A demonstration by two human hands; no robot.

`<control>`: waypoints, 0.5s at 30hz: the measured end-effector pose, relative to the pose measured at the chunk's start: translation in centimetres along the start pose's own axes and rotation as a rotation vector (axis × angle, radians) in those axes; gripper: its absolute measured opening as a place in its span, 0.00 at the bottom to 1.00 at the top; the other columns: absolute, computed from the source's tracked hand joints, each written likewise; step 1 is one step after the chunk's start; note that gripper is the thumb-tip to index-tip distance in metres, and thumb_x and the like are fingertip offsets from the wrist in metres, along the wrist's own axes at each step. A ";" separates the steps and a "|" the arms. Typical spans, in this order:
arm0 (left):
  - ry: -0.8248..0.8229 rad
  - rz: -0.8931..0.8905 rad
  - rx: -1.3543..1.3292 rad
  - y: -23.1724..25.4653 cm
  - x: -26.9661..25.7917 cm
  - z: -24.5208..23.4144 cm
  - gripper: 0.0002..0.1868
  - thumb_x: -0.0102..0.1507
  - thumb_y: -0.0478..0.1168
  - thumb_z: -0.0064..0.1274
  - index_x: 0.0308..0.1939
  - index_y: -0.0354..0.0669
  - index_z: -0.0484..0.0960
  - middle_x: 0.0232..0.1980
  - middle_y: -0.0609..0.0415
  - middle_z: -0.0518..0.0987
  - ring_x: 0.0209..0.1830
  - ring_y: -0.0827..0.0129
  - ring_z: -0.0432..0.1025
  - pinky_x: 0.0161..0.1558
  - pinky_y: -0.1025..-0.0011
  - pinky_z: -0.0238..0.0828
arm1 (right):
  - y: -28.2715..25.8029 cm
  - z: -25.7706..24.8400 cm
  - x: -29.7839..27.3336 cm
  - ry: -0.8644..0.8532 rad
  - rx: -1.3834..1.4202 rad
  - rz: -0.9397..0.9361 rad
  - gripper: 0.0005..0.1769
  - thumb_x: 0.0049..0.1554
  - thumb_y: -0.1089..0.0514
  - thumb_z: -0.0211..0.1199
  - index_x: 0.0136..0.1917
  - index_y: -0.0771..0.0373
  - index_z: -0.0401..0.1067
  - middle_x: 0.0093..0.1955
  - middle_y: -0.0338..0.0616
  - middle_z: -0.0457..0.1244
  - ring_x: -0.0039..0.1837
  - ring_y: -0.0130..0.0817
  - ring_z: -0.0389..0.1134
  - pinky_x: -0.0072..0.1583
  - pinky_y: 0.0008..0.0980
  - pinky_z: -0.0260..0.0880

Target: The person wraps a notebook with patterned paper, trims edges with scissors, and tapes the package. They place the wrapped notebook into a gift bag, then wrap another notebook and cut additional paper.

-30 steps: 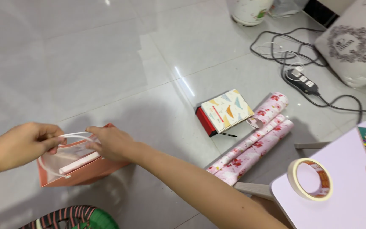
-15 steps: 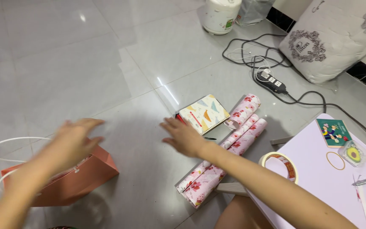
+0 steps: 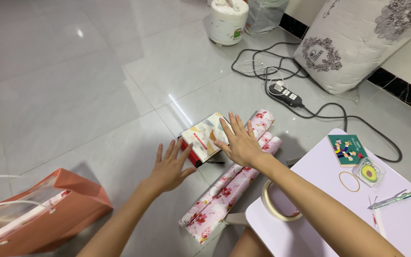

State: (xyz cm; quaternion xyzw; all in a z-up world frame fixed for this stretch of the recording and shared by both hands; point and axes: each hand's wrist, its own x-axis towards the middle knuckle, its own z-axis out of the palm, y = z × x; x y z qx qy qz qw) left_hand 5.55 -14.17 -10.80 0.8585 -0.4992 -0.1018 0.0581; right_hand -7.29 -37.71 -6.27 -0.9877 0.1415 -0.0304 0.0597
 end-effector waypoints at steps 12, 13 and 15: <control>0.116 -0.029 0.073 2.9 10.3 2.2 0.47 0.65 0.75 0.32 0.81 0.58 0.43 0.83 0.40 0.36 0.83 0.49 0.28 0.74 0.40 0.16 | 4.6 0.6 2.5 -0.028 0.043 0.073 0.48 0.62 0.27 0.43 0.84 0.52 0.35 0.86 0.55 0.28 0.85 0.50 0.26 0.78 0.58 0.26; 0.109 -0.034 0.077 2.8 10.9 2.4 0.48 0.65 0.75 0.32 0.81 0.58 0.43 0.83 0.40 0.36 0.83 0.48 0.28 0.74 0.40 0.16 | 4.8 0.6 2.6 -0.027 0.044 0.071 0.48 0.62 0.27 0.43 0.84 0.52 0.35 0.86 0.55 0.28 0.85 0.50 0.26 0.78 0.58 0.26; 0.109 -0.035 0.072 2.7 12.0 3.1 0.50 0.63 0.77 0.33 0.81 0.58 0.42 0.83 0.39 0.35 0.83 0.47 0.27 0.73 0.40 0.15 | 5.2 0.8 2.8 -0.020 0.051 0.072 0.48 0.62 0.28 0.44 0.84 0.52 0.35 0.86 0.55 0.28 0.85 0.50 0.25 0.78 0.58 0.26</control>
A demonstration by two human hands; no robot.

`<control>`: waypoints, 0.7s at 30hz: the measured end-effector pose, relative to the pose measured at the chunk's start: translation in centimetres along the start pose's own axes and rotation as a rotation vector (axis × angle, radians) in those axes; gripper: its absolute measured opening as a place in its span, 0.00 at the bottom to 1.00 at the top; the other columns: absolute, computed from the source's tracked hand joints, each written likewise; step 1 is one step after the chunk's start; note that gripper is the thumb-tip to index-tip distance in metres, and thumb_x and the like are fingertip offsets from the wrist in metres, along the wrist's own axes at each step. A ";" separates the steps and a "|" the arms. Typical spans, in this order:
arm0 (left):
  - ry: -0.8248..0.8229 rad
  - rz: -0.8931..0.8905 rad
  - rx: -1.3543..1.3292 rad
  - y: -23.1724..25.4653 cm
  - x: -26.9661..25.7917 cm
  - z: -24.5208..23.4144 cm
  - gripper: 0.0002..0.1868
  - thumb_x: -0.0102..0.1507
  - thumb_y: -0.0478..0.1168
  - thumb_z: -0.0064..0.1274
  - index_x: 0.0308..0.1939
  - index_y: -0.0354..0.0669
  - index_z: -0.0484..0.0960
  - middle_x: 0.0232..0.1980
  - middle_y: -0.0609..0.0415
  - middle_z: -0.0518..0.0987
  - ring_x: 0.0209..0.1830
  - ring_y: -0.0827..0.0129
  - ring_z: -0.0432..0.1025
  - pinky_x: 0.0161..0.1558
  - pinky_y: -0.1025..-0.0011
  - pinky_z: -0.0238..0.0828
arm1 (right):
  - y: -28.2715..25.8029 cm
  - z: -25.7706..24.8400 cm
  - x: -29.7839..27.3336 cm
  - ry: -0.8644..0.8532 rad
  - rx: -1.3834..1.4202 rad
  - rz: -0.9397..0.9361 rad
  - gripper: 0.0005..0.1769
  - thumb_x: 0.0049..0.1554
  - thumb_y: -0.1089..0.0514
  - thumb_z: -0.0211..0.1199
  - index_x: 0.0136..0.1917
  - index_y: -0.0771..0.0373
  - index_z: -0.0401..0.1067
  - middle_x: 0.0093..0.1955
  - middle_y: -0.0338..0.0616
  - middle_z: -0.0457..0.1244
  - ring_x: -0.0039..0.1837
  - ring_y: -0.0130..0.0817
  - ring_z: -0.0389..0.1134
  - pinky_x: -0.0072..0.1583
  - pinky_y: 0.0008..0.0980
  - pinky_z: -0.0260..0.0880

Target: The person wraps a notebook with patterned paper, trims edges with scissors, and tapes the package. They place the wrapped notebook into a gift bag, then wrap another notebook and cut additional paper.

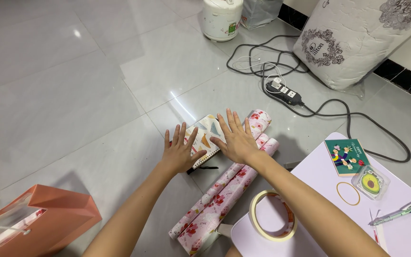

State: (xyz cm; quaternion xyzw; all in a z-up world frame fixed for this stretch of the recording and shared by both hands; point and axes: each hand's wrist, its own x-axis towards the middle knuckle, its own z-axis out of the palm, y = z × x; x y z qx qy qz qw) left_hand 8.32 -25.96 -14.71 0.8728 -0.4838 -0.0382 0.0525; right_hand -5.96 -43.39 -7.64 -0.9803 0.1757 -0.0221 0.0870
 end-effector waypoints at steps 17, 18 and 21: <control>0.014 -0.074 0.433 3.7 4.5 16.4 0.41 0.66 0.44 0.47 0.81 0.52 0.46 0.78 0.27 0.49 0.76 0.31 0.49 0.69 0.35 0.49 | 6.3 -1.1 -1.7 0.116 0.075 0.061 0.47 0.62 0.31 0.47 0.83 0.55 0.37 0.85 0.57 0.32 0.84 0.54 0.29 0.77 0.61 0.26; 0.019 -0.046 0.431 3.2 4.7 17.0 0.39 0.66 0.42 0.46 0.80 0.49 0.47 0.77 0.26 0.53 0.75 0.30 0.52 0.68 0.36 0.52 | 6.6 -1.0 -1.8 0.126 0.071 0.056 0.47 0.63 0.31 0.47 0.83 0.55 0.38 0.85 0.57 0.32 0.85 0.54 0.29 0.77 0.61 0.26; 0.068 0.017 0.420 2.3 5.2 17.2 0.34 0.66 0.40 0.46 0.75 0.40 0.55 0.72 0.26 0.62 0.70 0.32 0.61 0.64 0.41 0.63 | 7.1 -0.4 -2.1 0.136 0.067 0.047 0.46 0.63 0.31 0.47 0.83 0.56 0.39 0.85 0.56 0.32 0.85 0.53 0.29 0.77 0.61 0.25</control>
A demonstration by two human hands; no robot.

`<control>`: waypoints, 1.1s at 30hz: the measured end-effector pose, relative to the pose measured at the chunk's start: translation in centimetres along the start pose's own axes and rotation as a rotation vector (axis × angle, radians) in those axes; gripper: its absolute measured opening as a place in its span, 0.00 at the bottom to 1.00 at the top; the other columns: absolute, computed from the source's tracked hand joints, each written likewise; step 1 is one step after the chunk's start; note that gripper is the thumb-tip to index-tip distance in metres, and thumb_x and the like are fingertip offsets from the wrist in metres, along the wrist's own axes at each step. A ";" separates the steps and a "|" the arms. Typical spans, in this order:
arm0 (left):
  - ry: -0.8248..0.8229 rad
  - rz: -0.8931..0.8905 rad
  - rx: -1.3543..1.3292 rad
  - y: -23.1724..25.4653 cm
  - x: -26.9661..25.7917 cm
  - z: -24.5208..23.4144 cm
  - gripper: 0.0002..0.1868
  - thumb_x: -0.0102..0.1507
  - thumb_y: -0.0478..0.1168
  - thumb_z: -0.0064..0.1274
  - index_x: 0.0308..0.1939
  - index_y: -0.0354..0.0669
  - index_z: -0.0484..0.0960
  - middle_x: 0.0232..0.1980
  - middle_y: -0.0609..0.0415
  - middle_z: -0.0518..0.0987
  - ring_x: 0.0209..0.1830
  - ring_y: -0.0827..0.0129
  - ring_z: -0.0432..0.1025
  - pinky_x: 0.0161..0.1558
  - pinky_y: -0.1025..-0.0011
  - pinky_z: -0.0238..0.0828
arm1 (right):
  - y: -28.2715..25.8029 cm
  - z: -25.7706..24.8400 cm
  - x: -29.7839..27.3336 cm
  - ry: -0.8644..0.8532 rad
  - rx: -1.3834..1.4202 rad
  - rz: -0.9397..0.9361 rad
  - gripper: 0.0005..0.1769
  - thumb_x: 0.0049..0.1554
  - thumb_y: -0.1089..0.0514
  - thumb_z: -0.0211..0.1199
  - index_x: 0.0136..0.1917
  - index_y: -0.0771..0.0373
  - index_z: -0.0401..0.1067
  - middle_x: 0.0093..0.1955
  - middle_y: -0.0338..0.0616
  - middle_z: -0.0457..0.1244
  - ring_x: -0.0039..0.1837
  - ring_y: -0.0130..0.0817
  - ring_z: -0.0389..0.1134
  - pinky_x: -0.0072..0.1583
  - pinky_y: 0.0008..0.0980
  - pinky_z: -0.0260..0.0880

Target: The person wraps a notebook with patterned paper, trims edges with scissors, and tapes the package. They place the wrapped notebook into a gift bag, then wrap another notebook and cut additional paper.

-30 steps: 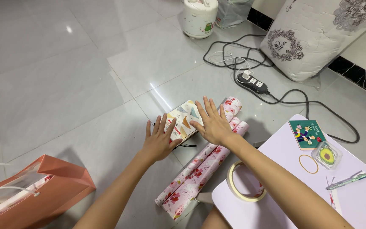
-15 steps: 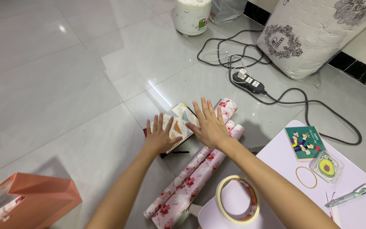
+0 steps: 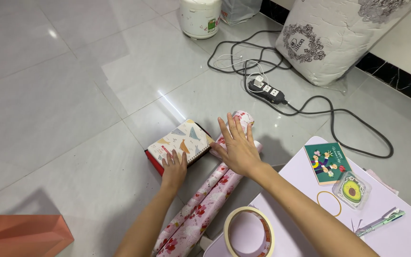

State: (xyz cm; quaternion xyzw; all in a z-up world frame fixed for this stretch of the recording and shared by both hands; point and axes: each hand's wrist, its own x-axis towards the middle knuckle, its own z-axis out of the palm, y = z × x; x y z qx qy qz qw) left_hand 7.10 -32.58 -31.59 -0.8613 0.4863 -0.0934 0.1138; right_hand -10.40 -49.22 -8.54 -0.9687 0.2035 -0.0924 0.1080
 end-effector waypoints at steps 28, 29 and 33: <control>-0.117 0.523 -0.986 4.2 -7.8 -36.5 0.40 0.69 0.61 0.27 0.79 0.40 0.49 0.83 0.43 0.47 0.84 0.54 0.38 0.75 0.48 0.27 | -0.5 -10.3 -11.4 0.180 1.750 0.554 0.29 0.59 0.51 0.56 0.69 0.69 0.62 0.64 0.54 0.65 0.64 0.42 0.68 0.67 0.41 0.67; -0.047 0.481 -0.941 4.6 -7.6 -36.6 0.40 0.70 0.59 0.31 0.79 0.37 0.47 0.83 0.41 0.44 0.84 0.52 0.36 0.75 0.49 0.27 | -0.1 -11.4 -13.1 0.145 1.790 0.484 0.30 0.59 0.52 0.56 0.70 0.71 0.61 0.65 0.56 0.64 0.65 0.43 0.68 0.68 0.42 0.68; 0.361 0.425 -1.104 8.1 -7.1 -36.2 0.44 0.74 0.53 0.46 0.77 0.22 0.43 0.80 0.26 0.44 0.81 0.45 0.38 0.75 0.55 0.38 | 1.1 -15.5 -21.0 0.087 1.748 0.518 0.33 0.58 0.55 0.56 0.73 0.73 0.58 0.69 0.58 0.64 0.68 0.43 0.69 0.69 0.40 0.71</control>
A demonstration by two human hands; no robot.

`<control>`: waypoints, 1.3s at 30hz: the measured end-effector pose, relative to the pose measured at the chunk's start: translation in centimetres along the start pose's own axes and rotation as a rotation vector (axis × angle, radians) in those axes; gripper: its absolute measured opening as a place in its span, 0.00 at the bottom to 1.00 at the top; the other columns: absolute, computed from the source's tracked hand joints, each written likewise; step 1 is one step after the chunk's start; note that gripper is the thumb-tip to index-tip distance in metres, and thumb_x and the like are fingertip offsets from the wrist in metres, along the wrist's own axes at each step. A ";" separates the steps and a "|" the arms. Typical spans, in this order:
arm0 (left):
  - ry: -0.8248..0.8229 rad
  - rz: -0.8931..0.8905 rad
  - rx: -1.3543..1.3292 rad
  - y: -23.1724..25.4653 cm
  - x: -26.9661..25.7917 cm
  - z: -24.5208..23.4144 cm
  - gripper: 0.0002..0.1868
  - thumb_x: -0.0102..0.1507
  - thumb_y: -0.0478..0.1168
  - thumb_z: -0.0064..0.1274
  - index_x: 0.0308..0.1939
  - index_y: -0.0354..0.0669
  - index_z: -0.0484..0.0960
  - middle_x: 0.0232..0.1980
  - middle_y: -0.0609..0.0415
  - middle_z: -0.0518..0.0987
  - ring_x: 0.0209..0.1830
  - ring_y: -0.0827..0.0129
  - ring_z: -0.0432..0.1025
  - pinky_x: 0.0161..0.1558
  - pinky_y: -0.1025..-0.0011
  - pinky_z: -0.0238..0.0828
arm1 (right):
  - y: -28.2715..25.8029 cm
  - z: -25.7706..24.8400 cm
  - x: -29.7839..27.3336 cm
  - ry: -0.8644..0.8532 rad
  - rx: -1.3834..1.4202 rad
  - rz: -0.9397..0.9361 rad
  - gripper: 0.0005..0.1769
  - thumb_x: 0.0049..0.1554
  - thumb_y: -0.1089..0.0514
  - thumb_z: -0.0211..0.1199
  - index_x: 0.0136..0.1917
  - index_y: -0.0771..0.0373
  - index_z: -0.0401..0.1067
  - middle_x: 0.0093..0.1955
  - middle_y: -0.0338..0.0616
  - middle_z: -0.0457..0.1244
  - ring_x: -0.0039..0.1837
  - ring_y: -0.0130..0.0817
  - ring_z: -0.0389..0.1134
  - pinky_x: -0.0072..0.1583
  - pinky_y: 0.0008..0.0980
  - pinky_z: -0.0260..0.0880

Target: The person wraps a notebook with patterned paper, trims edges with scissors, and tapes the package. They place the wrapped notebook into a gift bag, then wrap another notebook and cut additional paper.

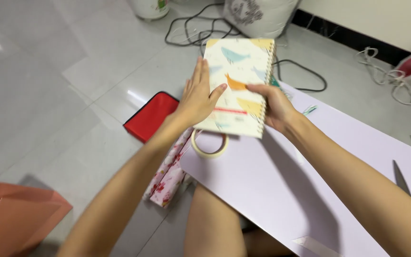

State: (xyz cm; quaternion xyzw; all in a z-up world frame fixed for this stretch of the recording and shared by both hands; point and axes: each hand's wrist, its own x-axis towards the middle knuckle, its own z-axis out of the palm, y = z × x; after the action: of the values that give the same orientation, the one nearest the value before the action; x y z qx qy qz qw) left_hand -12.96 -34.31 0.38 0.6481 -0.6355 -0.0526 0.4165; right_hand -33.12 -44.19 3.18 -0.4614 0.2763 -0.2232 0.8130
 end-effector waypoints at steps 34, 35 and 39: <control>0.089 0.091 -0.852 14.9 -8.3 6.5 0.16 0.74 0.44 0.47 0.59 0.35 0.71 0.47 0.53 0.77 0.48 0.76 0.68 0.53 0.76 0.68 | 5.2 -11.6 -19.7 0.143 -0.183 -0.728 0.33 0.61 0.37 0.62 0.63 0.69 0.74 0.57 0.49 0.70 0.61 0.35 0.70 0.65 0.39 0.69; 0.059 0.094 -0.888 15.2 -8.2 6.3 0.17 0.73 0.44 0.47 0.59 0.35 0.70 0.50 0.54 0.76 0.50 0.76 0.69 0.55 0.76 0.68 | 4.8 -11.4 -19.9 0.152 -0.193 -0.729 0.33 0.62 0.36 0.61 0.63 0.69 0.74 0.57 0.48 0.70 0.61 0.34 0.70 0.64 0.38 0.69; 0.007 0.059 -0.928 16.2 -8.0 6.2 0.17 0.72 0.46 0.45 0.59 0.37 0.69 0.49 0.54 0.77 0.50 0.78 0.70 0.53 0.78 0.68 | 5.1 -10.8 -19.4 0.227 -0.171 -0.724 0.29 0.65 0.38 0.57 0.61 0.67 0.73 0.55 0.45 0.70 0.59 0.32 0.69 0.63 0.35 0.68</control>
State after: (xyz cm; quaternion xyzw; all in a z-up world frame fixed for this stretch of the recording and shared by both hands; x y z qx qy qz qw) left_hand -30.79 -27.79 2.44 0.3749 -0.5613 -0.3173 0.6661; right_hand -54.20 -36.56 -1.13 -0.5675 0.2011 -0.5216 0.6045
